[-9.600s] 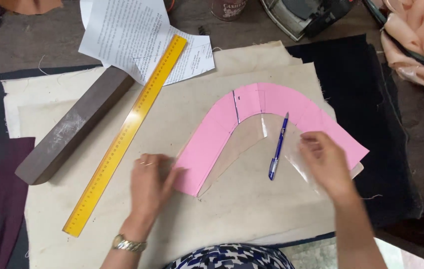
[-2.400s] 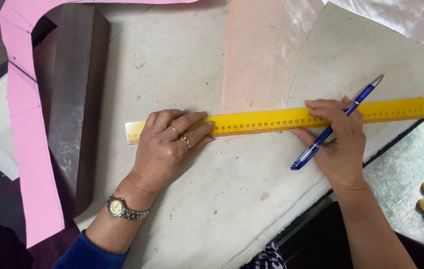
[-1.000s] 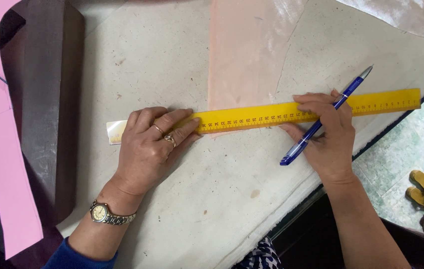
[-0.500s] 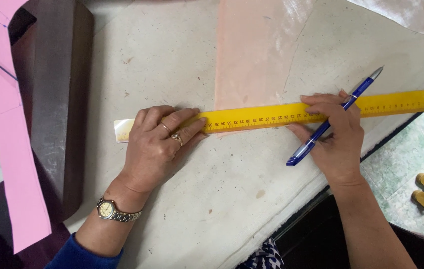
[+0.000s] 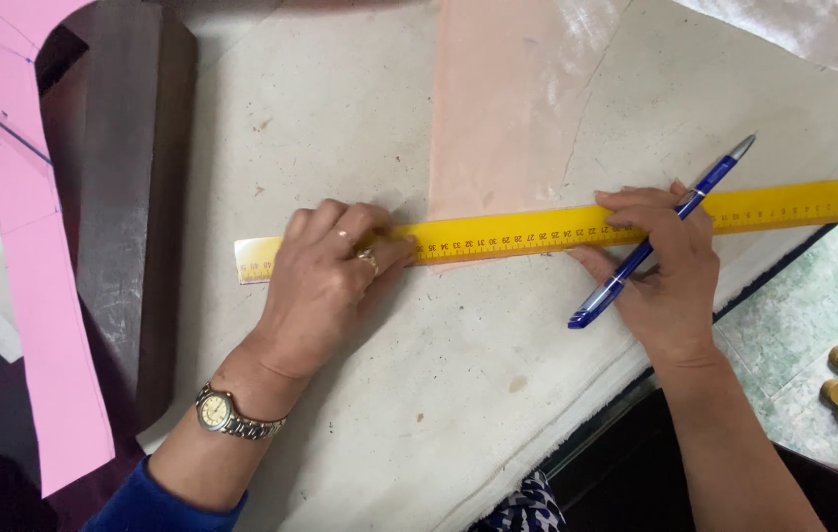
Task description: The person uses a yellow ruler and a blue pen to measure and mark lines on a piece of light-colored fabric. They then place a pink paper pattern on the fabric and trace its curved outline with the pen. The person continues to measure and mark additional lines on the fabric using the ruler.
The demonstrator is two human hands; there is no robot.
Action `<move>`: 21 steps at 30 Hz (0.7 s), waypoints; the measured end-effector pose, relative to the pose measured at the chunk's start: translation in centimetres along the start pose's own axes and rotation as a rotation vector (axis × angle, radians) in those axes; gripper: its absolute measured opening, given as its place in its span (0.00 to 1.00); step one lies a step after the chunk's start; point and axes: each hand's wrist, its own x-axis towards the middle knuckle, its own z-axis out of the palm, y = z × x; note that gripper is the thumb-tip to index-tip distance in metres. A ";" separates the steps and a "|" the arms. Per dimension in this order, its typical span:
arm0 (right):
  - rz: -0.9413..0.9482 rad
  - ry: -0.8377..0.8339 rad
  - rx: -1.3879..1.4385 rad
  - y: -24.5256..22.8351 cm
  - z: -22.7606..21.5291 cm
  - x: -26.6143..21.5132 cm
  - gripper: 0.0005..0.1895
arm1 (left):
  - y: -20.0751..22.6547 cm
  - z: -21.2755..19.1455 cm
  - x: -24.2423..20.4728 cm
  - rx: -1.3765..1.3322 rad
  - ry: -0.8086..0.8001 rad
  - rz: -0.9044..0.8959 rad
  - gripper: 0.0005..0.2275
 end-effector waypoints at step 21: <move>0.194 0.120 0.498 -1.6 -1.4 -1.1 0.25 | 2.1 -1.9 11.2 -0.304 -0.990 -0.078 0.22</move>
